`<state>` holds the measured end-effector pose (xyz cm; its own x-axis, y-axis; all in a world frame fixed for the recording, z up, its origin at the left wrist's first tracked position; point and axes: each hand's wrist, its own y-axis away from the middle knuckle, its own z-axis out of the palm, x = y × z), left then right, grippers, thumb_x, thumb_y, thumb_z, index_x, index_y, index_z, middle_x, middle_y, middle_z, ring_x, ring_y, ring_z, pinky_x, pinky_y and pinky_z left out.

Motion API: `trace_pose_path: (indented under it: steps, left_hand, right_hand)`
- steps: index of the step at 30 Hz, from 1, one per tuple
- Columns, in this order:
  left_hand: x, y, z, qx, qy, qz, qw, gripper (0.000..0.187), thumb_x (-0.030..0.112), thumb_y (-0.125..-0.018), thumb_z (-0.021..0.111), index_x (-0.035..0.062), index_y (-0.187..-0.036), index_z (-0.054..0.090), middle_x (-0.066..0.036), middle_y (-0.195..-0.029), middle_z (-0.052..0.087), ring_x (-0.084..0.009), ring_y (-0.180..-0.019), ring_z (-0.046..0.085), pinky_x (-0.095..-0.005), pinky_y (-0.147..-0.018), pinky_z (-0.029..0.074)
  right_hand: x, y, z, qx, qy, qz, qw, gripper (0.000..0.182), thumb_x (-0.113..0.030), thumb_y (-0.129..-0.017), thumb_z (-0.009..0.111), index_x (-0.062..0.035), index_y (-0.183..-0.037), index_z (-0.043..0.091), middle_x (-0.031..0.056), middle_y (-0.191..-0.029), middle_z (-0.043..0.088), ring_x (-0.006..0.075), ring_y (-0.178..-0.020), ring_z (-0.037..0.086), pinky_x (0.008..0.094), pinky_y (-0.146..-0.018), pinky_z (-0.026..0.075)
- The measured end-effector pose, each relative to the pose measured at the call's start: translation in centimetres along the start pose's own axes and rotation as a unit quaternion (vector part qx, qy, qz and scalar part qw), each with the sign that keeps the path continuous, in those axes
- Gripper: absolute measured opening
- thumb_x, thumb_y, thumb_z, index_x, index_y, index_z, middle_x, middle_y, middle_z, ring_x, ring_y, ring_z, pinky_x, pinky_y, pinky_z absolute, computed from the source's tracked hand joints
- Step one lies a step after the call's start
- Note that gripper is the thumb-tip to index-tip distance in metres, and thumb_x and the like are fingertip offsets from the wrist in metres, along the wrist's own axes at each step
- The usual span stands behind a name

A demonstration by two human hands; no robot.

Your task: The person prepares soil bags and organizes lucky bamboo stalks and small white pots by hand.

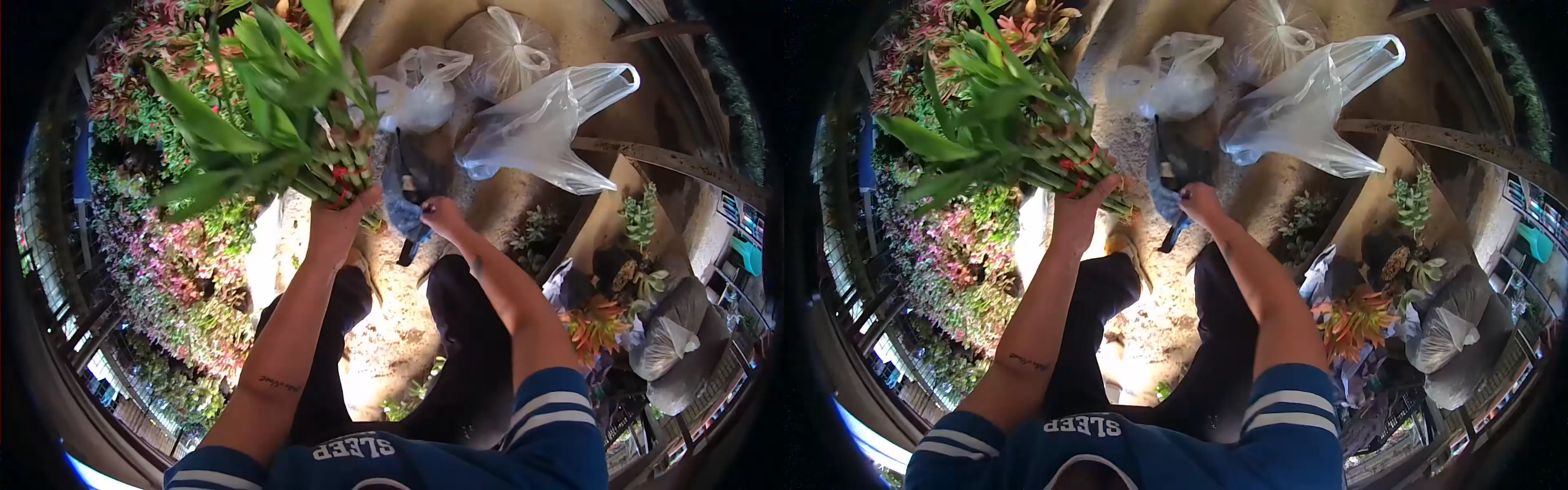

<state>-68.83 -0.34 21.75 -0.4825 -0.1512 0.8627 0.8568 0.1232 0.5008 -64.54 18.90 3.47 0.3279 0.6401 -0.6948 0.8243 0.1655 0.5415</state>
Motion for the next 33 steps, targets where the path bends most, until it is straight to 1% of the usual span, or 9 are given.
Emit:
trace_pose_path:
  steps: [1, 2, 5, 7, 12, 15, 18, 21, 33]
  left_hand:
    - [-0.4, -0.9, 0.2, -0.002, 0.002, 0.004, 1.000, 0.033, 0.009, -0.071, 0.068, 0.0008, -0.100, 0.054, -0.004, -0.093, 0.059, -0.0111, -0.084, 0.055, -0.0254, -0.075, 0.043]
    - [-0.4, -1.8, 0.6, -0.046, -0.023, -0.001, 0.999, 0.037, 0.007, -0.073, 0.066, 0.0016, -0.107, 0.051, -0.006, -0.100, 0.057, -0.0138, -0.093, 0.053, -0.0281, -0.081, 0.041]
    - [-0.6, -5.0, 2.0, -0.130, -0.058, -0.008, 0.990, 0.041, 0.008, -0.074, 0.064, 0.0020, -0.111, 0.049, -0.008, -0.103, 0.057, -0.0169, -0.100, 0.052, -0.0317, -0.087, 0.040]
    - [-1.1, -7.4, 3.5, -0.243, 0.006, -0.055, 0.968, 0.039, 0.010, -0.073, 0.065, 0.0023, -0.109, 0.050, -0.008, -0.100, 0.059, -0.0169, -0.098, 0.053, -0.0313, -0.085, 0.041]
    - [-3.9, -11.9, 7.0, -0.324, 0.012, -0.004, 0.946, 0.034, 0.016, -0.071, 0.069, 0.0034, -0.100, 0.057, -0.004, -0.094, 0.060, -0.0133, -0.084, 0.056, -0.0280, -0.076, 0.044]
    - [-4.1, -13.1, 8.2, -0.380, 0.015, 0.019, 0.924, 0.033, 0.017, -0.071, 0.068, 0.0041, -0.100, 0.058, -0.003, -0.093, 0.060, -0.0131, -0.084, 0.056, -0.0284, -0.076, 0.043]
    - [-4.5, -14.1, 8.4, -0.419, 0.047, 0.022, 0.906, 0.039, 0.018, -0.075, 0.064, 0.0040, -0.109, 0.052, -0.004, -0.105, 0.056, -0.0145, -0.097, 0.051, -0.0311, -0.085, 0.039]
    - [-4.2, -14.5, 7.9, -0.434, 0.084, 0.030, 0.896, 0.041, 0.021, -0.078, 0.061, 0.0048, -0.114, 0.049, -0.004, -0.111, 0.052, -0.0144, -0.101, 0.049, -0.0311, -0.085, 0.039]
    - [-1.6, -13.8, 3.8, -0.411, 0.070, 0.049, 0.907, 0.048, 0.016, -0.072, 0.068, 0.0033, -0.114, 0.049, -0.004, -0.103, 0.056, -0.0128, -0.094, 0.051, -0.0272, -0.085, 0.039]
  right_hand:
    - [0.6, 0.1, -0.7, -0.073, -0.027, -0.044, 0.996, 0.021, -0.018, -0.066, 0.066, -0.0016, -0.079, 0.063, 0.0126, -0.072, 0.062, 0.0236, -0.065, 0.060, 0.0322, -0.062, 0.047]
    - [1.0, -0.2, -1.7, -0.155, -0.093, 0.038, 0.983, 0.032, -0.030, -0.063, 0.071, -0.0050, -0.083, 0.065, 0.0134, -0.073, 0.062, 0.0219, -0.070, 0.061, 0.0316, -0.065, 0.046]
    - [2.6, -0.8, -5.8, -0.208, -0.111, 0.172, 0.957, 0.023, -0.019, -0.070, 0.065, -0.0018, -0.084, 0.064, 0.0051, -0.067, 0.061, 0.0116, -0.057, 0.055, 0.0275, -0.060, 0.045]
    - [4.3, -3.1, -8.6, -0.374, 0.112, 0.127, 0.912, 0.026, -0.019, -0.070, 0.066, -0.0028, -0.090, 0.062, 0.0058, -0.078, 0.062, 0.0122, -0.069, 0.056, 0.0278, -0.066, 0.045]
    - [-2.7, -2.3, -15.1, -0.208, -0.056, -0.059, 0.975, 0.046, -0.007, -0.071, 0.063, -0.0052, -0.114, 0.047, 0.0082, -0.097, 0.057, 0.0203, -0.096, 0.051, 0.0320, -0.082, 0.043]
    - [-8.8, -2.0, -16.6, -0.179, -0.262, -0.131, 0.939, 0.046, -0.003, -0.074, 0.060, -0.0029, -0.117, 0.043, 0.0067, -0.093, 0.057, 0.0173, -0.086, 0.054, 0.0285, -0.078, 0.045]
    - [-10.1, -2.0, -16.3, -0.121, -0.277, -0.020, 0.953, 0.036, -0.003, -0.076, 0.059, -0.0017, -0.111, 0.049, 0.0057, -0.091, 0.058, 0.0117, -0.080, 0.055, 0.0249, -0.075, 0.045]
    - [-9.5, -2.1, -15.9, -0.073, -0.126, -0.083, 0.986, 0.027, -0.004, -0.078, 0.058, -0.0002, -0.104, 0.051, 0.0037, -0.083, 0.059, 0.0093, -0.070, 0.055, 0.0232, -0.065, 0.046]
    - [-10.5, -3.2, -11.1, -0.110, -0.102, -0.140, 0.979, 0.030, 0.000, -0.077, 0.057, -0.0015, -0.106, 0.048, 0.0051, -0.089, 0.058, 0.0114, -0.081, 0.055, 0.0269, -0.072, 0.044]
